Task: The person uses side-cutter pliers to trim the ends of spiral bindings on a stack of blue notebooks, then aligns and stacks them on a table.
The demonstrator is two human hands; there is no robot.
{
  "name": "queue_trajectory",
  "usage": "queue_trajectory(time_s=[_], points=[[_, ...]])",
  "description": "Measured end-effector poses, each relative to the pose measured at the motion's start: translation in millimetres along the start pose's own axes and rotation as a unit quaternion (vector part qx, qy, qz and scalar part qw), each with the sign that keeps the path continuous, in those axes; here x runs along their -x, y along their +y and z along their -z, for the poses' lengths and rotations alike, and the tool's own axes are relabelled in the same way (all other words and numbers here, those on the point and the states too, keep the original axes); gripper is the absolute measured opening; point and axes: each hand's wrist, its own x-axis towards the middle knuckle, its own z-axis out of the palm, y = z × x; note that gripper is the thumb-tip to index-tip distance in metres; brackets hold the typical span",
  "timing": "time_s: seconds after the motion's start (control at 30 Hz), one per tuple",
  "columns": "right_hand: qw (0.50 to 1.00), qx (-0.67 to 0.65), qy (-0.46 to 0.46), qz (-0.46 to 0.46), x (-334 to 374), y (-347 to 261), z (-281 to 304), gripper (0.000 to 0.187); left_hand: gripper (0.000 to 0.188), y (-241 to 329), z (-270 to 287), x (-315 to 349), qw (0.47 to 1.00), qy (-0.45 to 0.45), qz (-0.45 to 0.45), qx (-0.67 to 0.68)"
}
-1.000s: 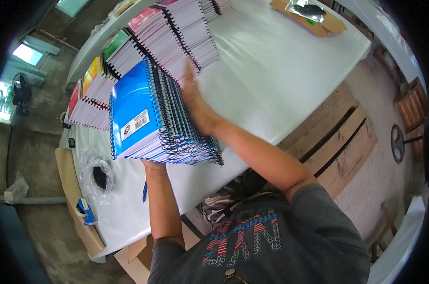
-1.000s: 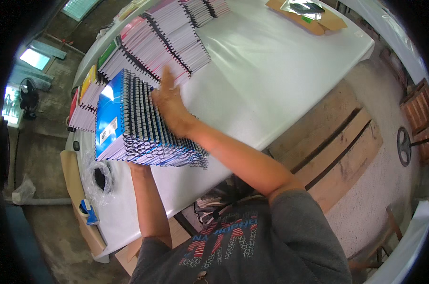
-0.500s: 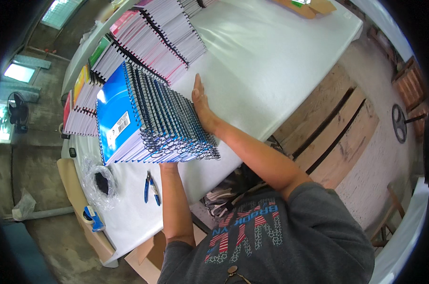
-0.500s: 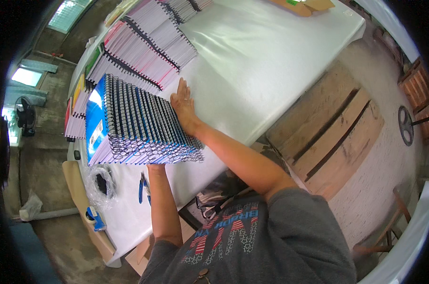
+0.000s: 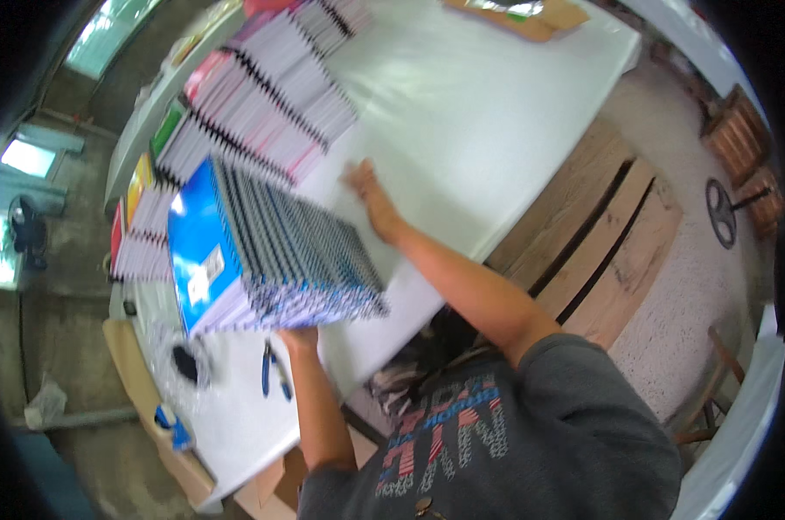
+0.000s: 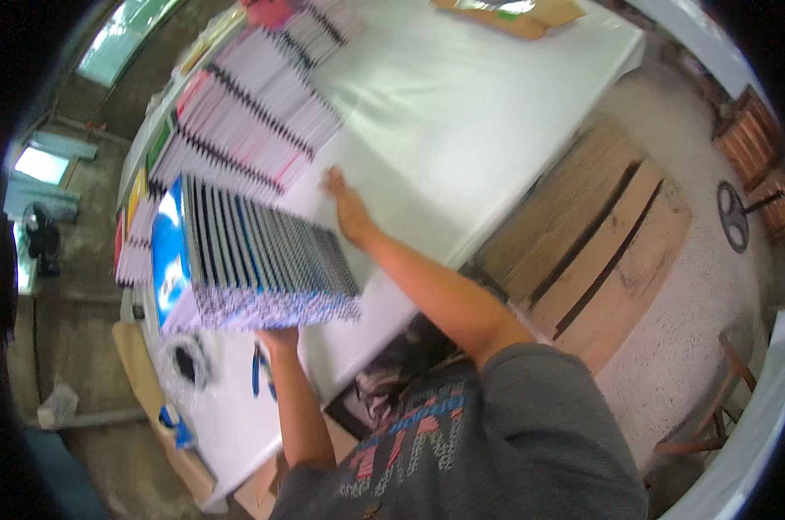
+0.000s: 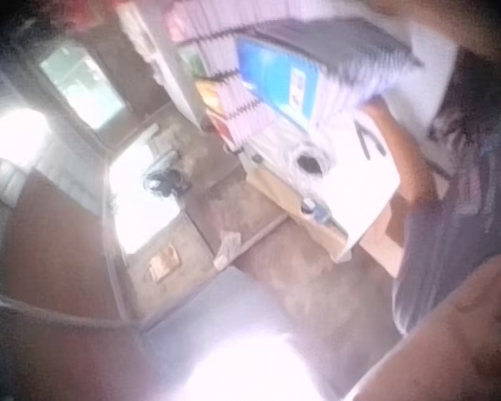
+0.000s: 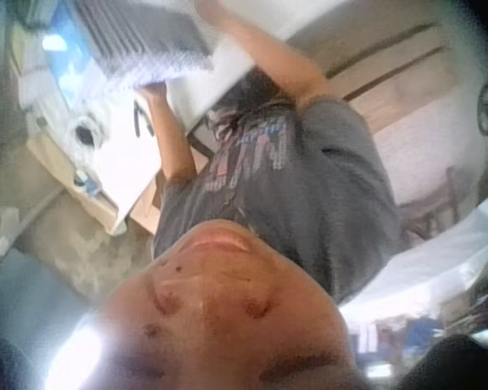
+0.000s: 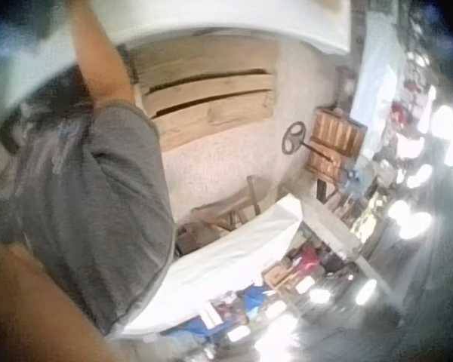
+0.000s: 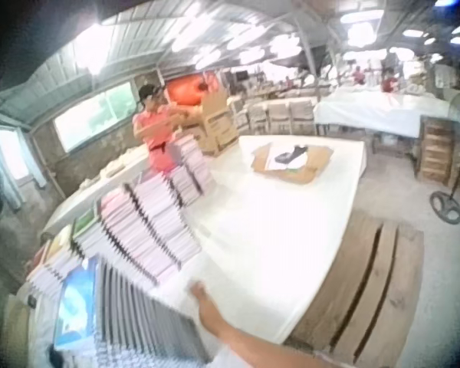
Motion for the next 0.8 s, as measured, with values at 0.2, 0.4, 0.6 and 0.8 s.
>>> queue_trajectory(time_s=[0.2, 0.4, 0.6, 0.8], points=[[0.917, 0.179, -0.293, -0.204, -28, -28, -38, 0.074, 0.078, -26, 7, 97, 0.994, 0.011, -0.108, 0.004], [0.912, 0.143, -0.288, -0.254, -20, -60, -35, 0.087, 0.071, -48, -40, 141, 0.998, -0.005, -0.009, 0.055], [0.89, 0.151, -0.327, -0.278, -12, -73, -35, 0.081, 0.072, -54, -26, 121, 0.998, -0.055, 0.004, 0.039], [0.905, 0.182, -0.28, -0.265, 7, -74, -10, 0.08, 0.077, -38, -14, 100, 0.986, -0.163, -0.002, 0.017]])
